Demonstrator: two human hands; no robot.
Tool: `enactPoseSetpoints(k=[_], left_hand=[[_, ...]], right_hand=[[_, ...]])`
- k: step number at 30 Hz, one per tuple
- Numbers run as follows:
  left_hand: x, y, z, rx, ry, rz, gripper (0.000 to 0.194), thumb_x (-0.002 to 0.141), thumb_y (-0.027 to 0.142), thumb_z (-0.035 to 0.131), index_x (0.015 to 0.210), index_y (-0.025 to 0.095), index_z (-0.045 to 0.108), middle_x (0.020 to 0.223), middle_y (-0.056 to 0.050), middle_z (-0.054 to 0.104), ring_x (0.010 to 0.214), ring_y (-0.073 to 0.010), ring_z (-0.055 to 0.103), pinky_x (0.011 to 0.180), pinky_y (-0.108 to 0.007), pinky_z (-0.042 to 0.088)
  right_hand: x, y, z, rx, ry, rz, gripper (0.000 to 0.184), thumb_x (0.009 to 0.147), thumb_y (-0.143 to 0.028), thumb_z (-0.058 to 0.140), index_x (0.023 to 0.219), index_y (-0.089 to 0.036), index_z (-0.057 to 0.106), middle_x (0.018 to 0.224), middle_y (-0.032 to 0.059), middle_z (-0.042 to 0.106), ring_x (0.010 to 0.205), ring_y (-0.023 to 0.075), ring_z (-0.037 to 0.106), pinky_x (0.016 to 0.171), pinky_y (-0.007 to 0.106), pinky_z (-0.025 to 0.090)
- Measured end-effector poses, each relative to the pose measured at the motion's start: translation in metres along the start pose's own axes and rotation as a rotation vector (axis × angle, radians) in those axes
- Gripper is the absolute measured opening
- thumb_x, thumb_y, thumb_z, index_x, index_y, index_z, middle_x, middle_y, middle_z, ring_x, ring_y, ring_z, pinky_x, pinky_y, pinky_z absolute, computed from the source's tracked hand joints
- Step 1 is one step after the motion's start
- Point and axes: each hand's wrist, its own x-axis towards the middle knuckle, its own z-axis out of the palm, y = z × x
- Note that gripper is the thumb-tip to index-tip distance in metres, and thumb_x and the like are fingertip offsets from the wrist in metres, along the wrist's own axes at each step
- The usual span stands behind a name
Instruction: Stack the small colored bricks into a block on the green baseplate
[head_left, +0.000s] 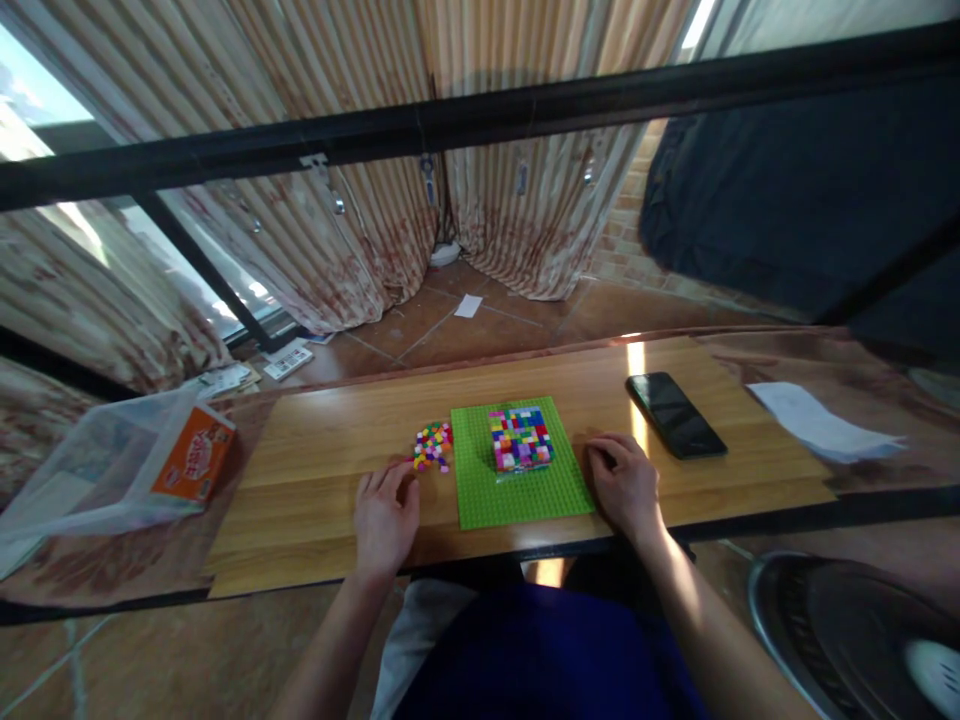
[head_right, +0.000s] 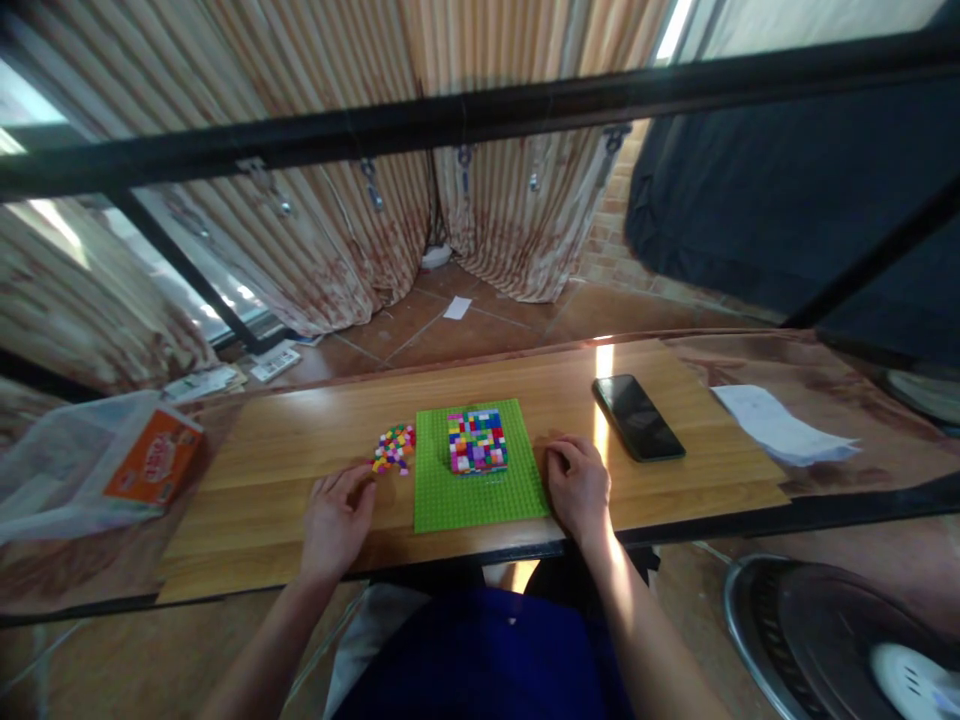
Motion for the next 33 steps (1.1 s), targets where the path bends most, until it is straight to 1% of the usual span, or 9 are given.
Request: enactPoseSetpoints(k=[4, 7, 11, 15, 20, 22, 25, 29, 33], left_hand=[[0.008, 0.011, 0.003, 0.042, 0.004, 0.016, 0.021, 0.088, 0.025, 0.053, 0.099, 0.020, 0.070, 0.099, -0.008, 0.069, 0.091, -0.0257, 0.059, 0.086, -0.041, 0.046], [0.015, 0.018, 0.007, 0.057, 0.001, 0.042, 0.019, 0.087, 0.026, 0.056, 0.097, 0.022, 0.072, 0.101, -0.008, 0.067, 0.091, -0.0254, 0.058, 0.085, -0.041, 0.046], [0.022, 0.026, 0.013, 0.078, -0.036, 0.104, 0.019, 0.087, 0.024, 0.057, 0.098, 0.024, 0.073, 0.104, -0.008, 0.066, 0.093, -0.0251, 0.056, 0.085, -0.042, 0.045], [0.026, 0.027, 0.016, 0.121, -0.084, 0.153, 0.017, 0.085, 0.020, 0.059, 0.092, 0.026, 0.074, 0.106, -0.007, 0.066, 0.095, -0.0259, 0.055, 0.084, -0.042, 0.043], [0.027, 0.024, 0.016, 0.118, -0.080, 0.176, 0.014, 0.086, 0.021, 0.059, 0.088, 0.024, 0.072, 0.105, -0.008, 0.067, 0.097, -0.0271, 0.056, 0.085, -0.044, 0.043], [0.028, 0.025, 0.015, 0.072, -0.064, 0.159, 0.013, 0.086, 0.023, 0.058, 0.088, 0.023, 0.071, 0.103, -0.008, 0.068, 0.095, -0.0264, 0.057, 0.085, -0.043, 0.044], [0.030, 0.032, 0.010, -0.074, -0.045, 0.120, 0.016, 0.089, 0.023, 0.054, 0.090, 0.021, 0.070, 0.095, -0.007, 0.069, 0.090, -0.0231, 0.059, 0.082, -0.039, 0.047], [0.032, 0.054, 0.007, -0.315, -0.051, 0.090, 0.015, 0.089, 0.022, 0.052, 0.089, 0.020, 0.068, 0.088, -0.004, 0.070, 0.085, -0.0189, 0.063, 0.079, -0.034, 0.050], [0.031, 0.078, 0.013, -0.435, -0.048, 0.081, 0.012, 0.087, 0.021, 0.055, 0.088, 0.020, 0.067, 0.084, -0.002, 0.071, 0.081, -0.0169, 0.066, 0.076, -0.031, 0.051]], right_hand=[[0.000, 0.001, 0.001, -0.012, -0.001, -0.005, 0.027, 0.085, -0.032, 0.050, 0.083, -0.019, 0.073, 0.096, 0.0094, 0.069, 0.088, 0.0221, 0.064, 0.078, 0.035, 0.051], [0.000, 0.002, 0.000, -0.009, -0.004, 0.001, 0.026, 0.085, -0.031, 0.050, 0.083, -0.019, 0.073, 0.097, 0.0094, 0.069, 0.090, 0.0221, 0.064, 0.079, 0.035, 0.051], [0.001, 0.001, 0.000, -0.009, -0.003, 0.008, 0.026, 0.085, -0.031, 0.050, 0.083, -0.019, 0.073, 0.097, 0.0093, 0.069, 0.088, 0.0214, 0.064, 0.079, 0.034, 0.051], [0.001, 0.000, 0.000, -0.007, -0.006, 0.006, 0.026, 0.085, -0.031, 0.050, 0.082, -0.019, 0.073, 0.096, 0.0093, 0.069, 0.089, 0.0218, 0.063, 0.079, 0.035, 0.051], [0.001, -0.003, -0.001, -0.003, -0.014, 0.014, 0.026, 0.085, -0.030, 0.049, 0.083, -0.019, 0.072, 0.097, 0.0093, 0.069, 0.089, 0.0217, 0.063, 0.077, 0.034, 0.050], [0.001, -0.003, -0.001, 0.004, -0.013, 0.013, 0.026, 0.086, -0.030, 0.049, 0.082, -0.019, 0.072, 0.096, 0.0091, 0.069, 0.089, 0.0217, 0.063, 0.077, 0.035, 0.050], [0.001, -0.004, -0.001, 0.017, -0.013, 0.011, 0.026, 0.086, -0.030, 0.049, 0.082, -0.020, 0.072, 0.095, 0.0088, 0.069, 0.089, 0.0215, 0.062, 0.079, 0.035, 0.051], [0.001, -0.004, -0.001, 0.020, -0.013, 0.024, 0.025, 0.085, -0.030, 0.050, 0.082, -0.019, 0.073, 0.095, 0.0086, 0.069, 0.088, 0.0215, 0.063, 0.078, 0.035, 0.051], [0.001, -0.005, -0.001, 0.023, -0.014, 0.030, 0.026, 0.084, -0.030, 0.049, 0.082, -0.019, 0.073, 0.094, 0.0087, 0.068, 0.087, 0.0211, 0.063, 0.077, 0.034, 0.051]])
